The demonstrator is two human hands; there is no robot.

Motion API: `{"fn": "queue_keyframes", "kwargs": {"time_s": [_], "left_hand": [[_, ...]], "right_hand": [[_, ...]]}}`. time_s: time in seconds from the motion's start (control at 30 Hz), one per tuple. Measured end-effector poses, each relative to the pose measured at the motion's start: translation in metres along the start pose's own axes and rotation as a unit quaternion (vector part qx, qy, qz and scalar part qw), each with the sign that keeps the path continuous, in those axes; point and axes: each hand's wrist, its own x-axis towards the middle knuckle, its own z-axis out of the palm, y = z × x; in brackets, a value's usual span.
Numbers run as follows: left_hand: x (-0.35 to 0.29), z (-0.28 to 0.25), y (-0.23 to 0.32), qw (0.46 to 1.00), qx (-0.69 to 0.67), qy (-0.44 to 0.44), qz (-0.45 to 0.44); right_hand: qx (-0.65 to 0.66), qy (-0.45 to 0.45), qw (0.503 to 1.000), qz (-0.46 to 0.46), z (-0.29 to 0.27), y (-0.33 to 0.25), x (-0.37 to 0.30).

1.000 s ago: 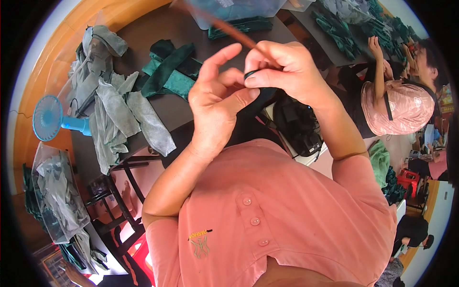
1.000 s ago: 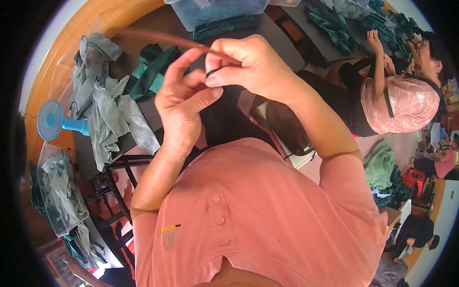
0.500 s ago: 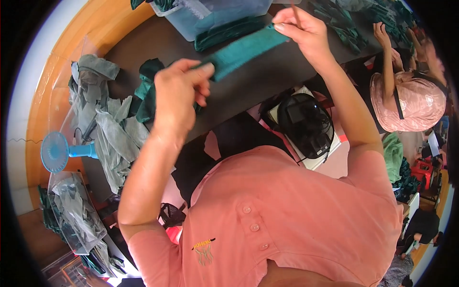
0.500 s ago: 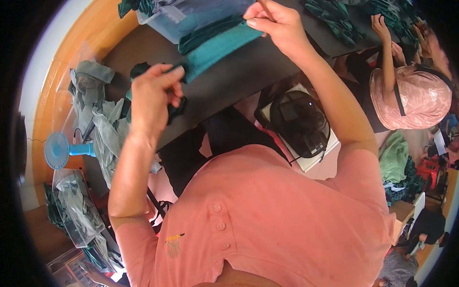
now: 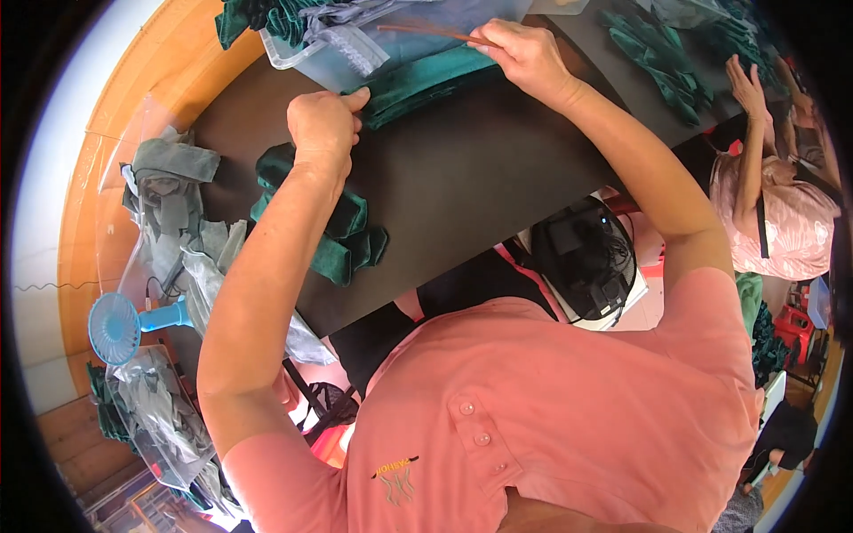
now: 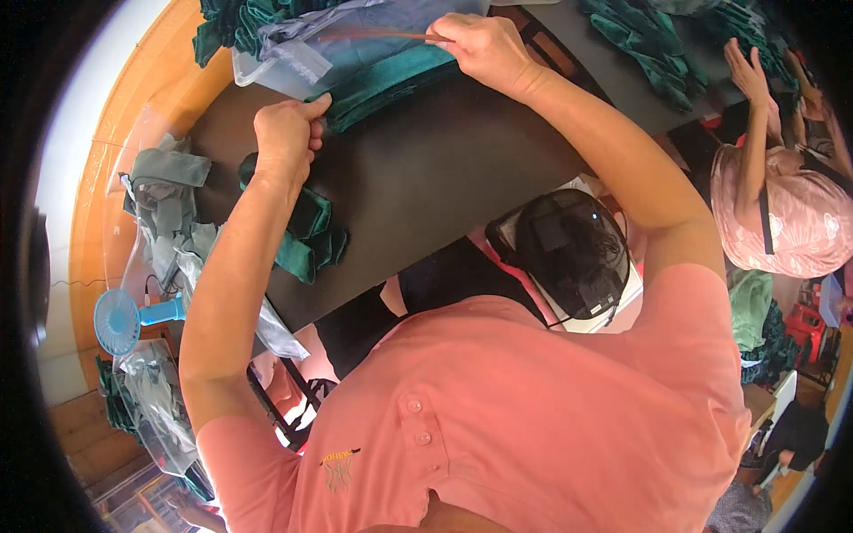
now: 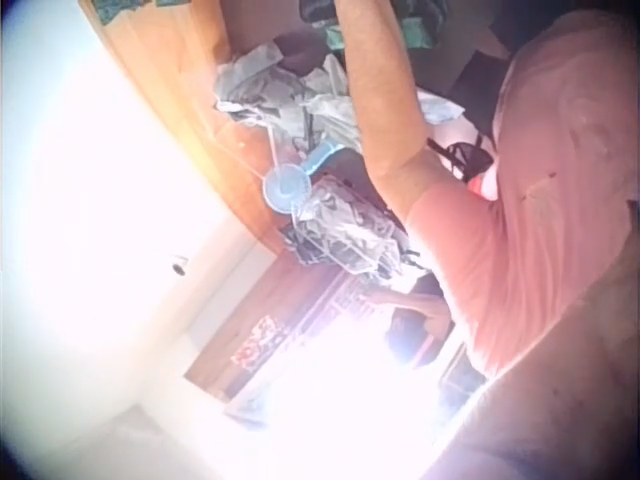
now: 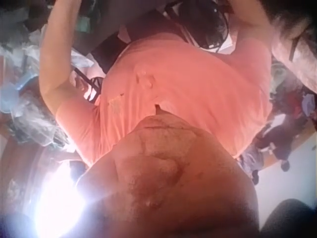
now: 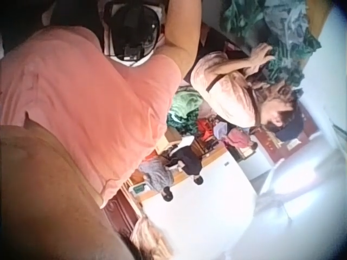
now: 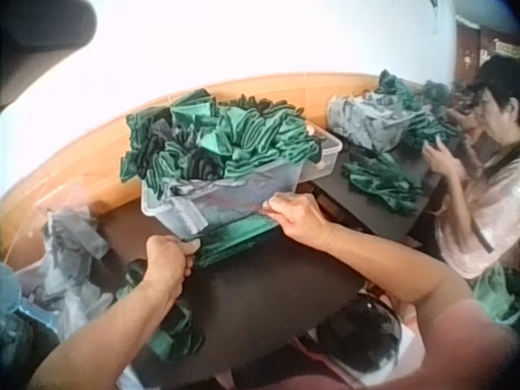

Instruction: Turning green fabric tubes right-side out using a wooden stick.

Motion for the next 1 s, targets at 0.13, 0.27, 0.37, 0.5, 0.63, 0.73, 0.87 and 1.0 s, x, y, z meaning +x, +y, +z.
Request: {"fn": "queue_keyframes", "kwargs": {"time_s": [0.13, 0.27, 0.37, 0.5, 0.63, 0.73, 0.87, 1.0], "left_hand": [[0.009, 0.002, -0.006, 0.995, 0.098, 0.024, 0.022], [0.016, 0.001, -0.013, 0.982, 0.184, 0.031, 0.029], [0.008, 0.000, -0.014, 0.967, 0.248, 0.038, 0.054], [0.009, -0.006, -0.009, 0.977, 0.206, 0.025, 0.044], [-0.023, -0.033, 0.011, 0.962, 0.189, 0.078, 0.181], [-0.065, -0.066, -0.002, 0.954, 0.164, 0.092, 0.234], [-0.105, -0.083, -0.050, 0.960, 0.195, 0.077, 0.187], [-0.111, -0.096, -0.067, 0.925, 0.274, 0.054, 0.259]], "right_hand": [[-0.053, -0.035, 0.998, -0.016, 0.005, 0.006, -0.004], [-0.122, -0.109, 0.986, 0.012, 0.001, 0.002, -0.005], [-0.138, -0.121, 0.983, 0.007, -0.004, -0.011, -0.001], [-0.242, -0.165, 0.956, 0.019, 0.000, -0.014, -0.005], [-0.145, 0.022, 0.985, -0.088, -0.008, -0.016, -0.004], [-0.259, -0.059, 0.964, 0.007, -0.037, -0.054, 0.009], [-0.038, -0.089, 0.981, 0.166, -0.054, -0.088, 0.005], [0.434, -0.223, 0.727, 0.483, -0.070, -0.168, -0.006]]}}
